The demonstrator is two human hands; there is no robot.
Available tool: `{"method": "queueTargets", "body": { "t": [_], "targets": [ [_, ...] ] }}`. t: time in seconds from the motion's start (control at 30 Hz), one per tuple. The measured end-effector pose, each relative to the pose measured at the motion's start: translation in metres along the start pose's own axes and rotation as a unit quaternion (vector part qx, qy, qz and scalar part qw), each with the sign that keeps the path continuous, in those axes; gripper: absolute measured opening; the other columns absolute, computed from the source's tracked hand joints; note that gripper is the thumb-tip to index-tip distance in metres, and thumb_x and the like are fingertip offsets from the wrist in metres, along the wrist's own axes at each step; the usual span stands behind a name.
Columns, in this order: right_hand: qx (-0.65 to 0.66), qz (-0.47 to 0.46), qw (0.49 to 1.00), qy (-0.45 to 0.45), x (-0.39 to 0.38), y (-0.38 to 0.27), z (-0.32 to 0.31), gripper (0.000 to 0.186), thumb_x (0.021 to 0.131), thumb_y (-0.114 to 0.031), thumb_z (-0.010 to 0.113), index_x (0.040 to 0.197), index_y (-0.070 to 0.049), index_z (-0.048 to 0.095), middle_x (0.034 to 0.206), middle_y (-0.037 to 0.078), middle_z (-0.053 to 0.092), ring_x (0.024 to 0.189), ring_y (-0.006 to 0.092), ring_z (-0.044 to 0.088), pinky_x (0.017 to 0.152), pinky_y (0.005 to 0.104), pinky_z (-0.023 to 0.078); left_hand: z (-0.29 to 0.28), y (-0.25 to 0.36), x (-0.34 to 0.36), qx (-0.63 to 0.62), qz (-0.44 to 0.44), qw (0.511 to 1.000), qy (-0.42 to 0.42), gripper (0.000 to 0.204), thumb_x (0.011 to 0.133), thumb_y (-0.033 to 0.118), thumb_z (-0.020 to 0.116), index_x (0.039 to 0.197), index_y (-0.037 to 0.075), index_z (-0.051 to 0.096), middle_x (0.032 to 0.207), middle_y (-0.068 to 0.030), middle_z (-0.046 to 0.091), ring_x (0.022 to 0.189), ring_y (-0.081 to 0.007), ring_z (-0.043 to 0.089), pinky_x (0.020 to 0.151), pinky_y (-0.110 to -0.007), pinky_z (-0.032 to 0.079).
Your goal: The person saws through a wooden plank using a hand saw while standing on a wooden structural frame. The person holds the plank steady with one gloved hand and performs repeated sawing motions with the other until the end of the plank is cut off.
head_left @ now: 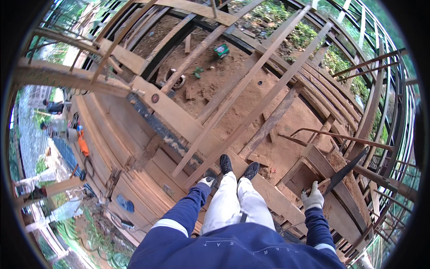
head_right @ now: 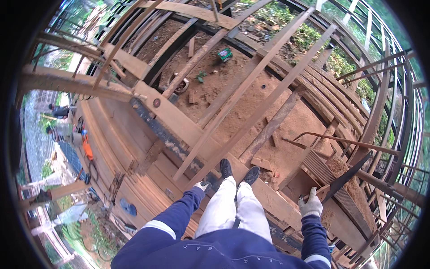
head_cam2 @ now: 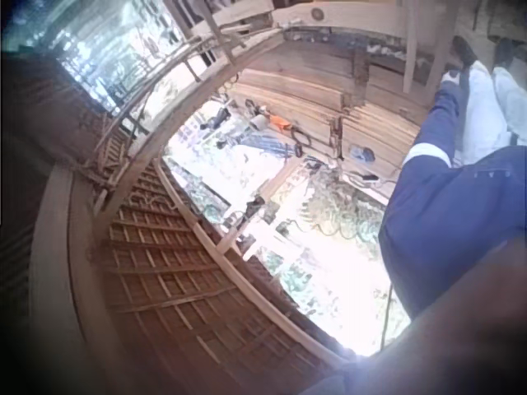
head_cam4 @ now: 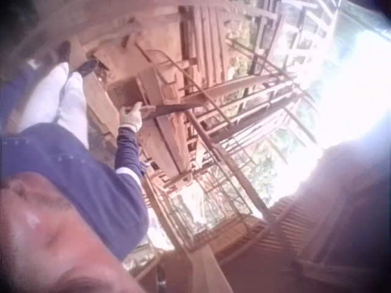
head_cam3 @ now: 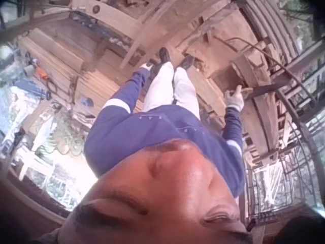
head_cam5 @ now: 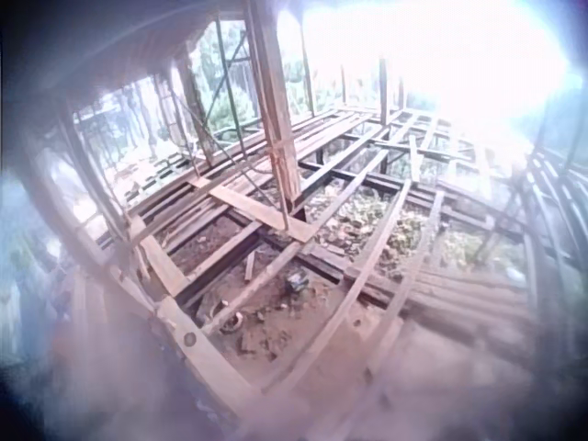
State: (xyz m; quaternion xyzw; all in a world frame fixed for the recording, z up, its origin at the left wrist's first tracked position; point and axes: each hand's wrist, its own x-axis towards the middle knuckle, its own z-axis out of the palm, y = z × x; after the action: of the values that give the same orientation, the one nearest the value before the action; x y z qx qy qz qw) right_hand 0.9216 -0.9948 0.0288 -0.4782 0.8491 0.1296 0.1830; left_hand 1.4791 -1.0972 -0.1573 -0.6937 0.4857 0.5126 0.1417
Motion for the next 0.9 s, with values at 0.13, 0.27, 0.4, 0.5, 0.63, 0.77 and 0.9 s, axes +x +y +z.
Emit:
{"method": "queueTargets", "body": {
  "t": [0.13,0.27,0.4,0.5,0.63,0.77,0.9],
  "targets": [
    [0.008,-0.016,0.996,0.083,-0.016,-0.007,0.016,0.086,0.074,-0.024,0.085,0.149,-0.001,0.051,0.076,0.005,0.068,0.067,0.0291,0.068,0.064,0.0443,0.056,0.025,-0.031,0.115,0.056,-0.024,0.998,0.014,0.036,0.099,0.039,0.068,0.118,0.01,0.076,0.117,-0.0139,0.076,0.11,-0.0322,0.072,0.094,-0.045,0.054],
    [0.041,-0.052,0.99,0.125,0.0,-0.014,0.022,0.088,0.066,-0.015,0.083,0.146,0.003,0.052,0.068,0.006,0.059,0.059,0.0292,0.061,0.058,0.0432,0.051,0.048,0.001,0.221,0.155,-0.092,0.984,-0.008,0.07,0.088,0.052,0.076,0.143,0.012,0.06,0.134,-0.0175,0.069,0.125,-0.0335,0.065,0.109,-0.042,0.05],
    [-0.002,-0.072,0.984,0.163,0.01,-0.011,0.037,0.087,0.067,-0.01,0.075,0.15,0.003,0.05,0.076,0.014,0.062,0.063,0.0334,0.063,0.061,0.0432,0.051,0.081,-0.003,0.343,0.21,-0.097,0.973,0.023,0.109,0.074,0.063,0.085,0.159,0.012,0.04,0.153,-0.0183,0.054,0.141,-0.0352,0.052,0.117,-0.047,0.043],
    [-0.012,-0.023,0.987,0.156,0.006,-0.002,0.047,0.079,0.079,-0.024,0.071,0.149,0.005,0.051,0.095,0.019,0.067,0.076,0.0337,0.067,0.07,0.0419,0.054,0.109,0.001,0.41,0.217,-0.033,0.971,0.091,0.126,0.065,0.07,0.088,0.162,0.013,0.033,0.158,-0.018,0.047,0.148,-0.035,0.042,0.123,-0.048,0.035],
    [0.077,0.126,0.986,0.072,-0.02,0.011,0.053,0.088,0.094,-0.057,0.062,0.152,0.007,0.045,0.13,0.027,0.066,0.102,0.0336,0.07,0.088,0.0428,0.055,0.142,0.008,0.458,0.237,-0.02,0.967,0.087,0.133,0.063,0.07,0.089,0.164,0.013,0.025,0.156,-0.0194,0.047,0.148,-0.0348,0.041,0.124,-0.046,0.032],
    [0.003,0.078,0.989,0.126,-0.011,0.005,0.06,0.091,0.096,-0.061,0.058,0.155,0.007,0.042,0.119,0.021,0.067,0.095,0.0295,0.067,0.082,0.0397,0.053,0.149,0.019,0.469,0.273,-0.035,0.959,0.068,0.13,0.064,0.065,0.09,0.163,0.012,0.025,0.15,-0.0172,0.054,0.142,-0.0332,0.045,0.122,-0.042,0.035],
    [0.028,0.114,0.986,0.12,0.003,-0.011,0.055,0.078,0.093,-0.038,0.066,0.155,0.004,0.044,0.092,0.013,0.066,0.075,0.0236,0.061,0.07,0.0375,0.049,0.14,0.014,0.469,0.285,-0.045,0.956,0.049,0.127,0.063,0.063,0.091,0.161,0.009,0.03,0.147,-0.0175,0.056,0.14,-0.0324,0.046,0.123,-0.04,0.032]
  ]
}}
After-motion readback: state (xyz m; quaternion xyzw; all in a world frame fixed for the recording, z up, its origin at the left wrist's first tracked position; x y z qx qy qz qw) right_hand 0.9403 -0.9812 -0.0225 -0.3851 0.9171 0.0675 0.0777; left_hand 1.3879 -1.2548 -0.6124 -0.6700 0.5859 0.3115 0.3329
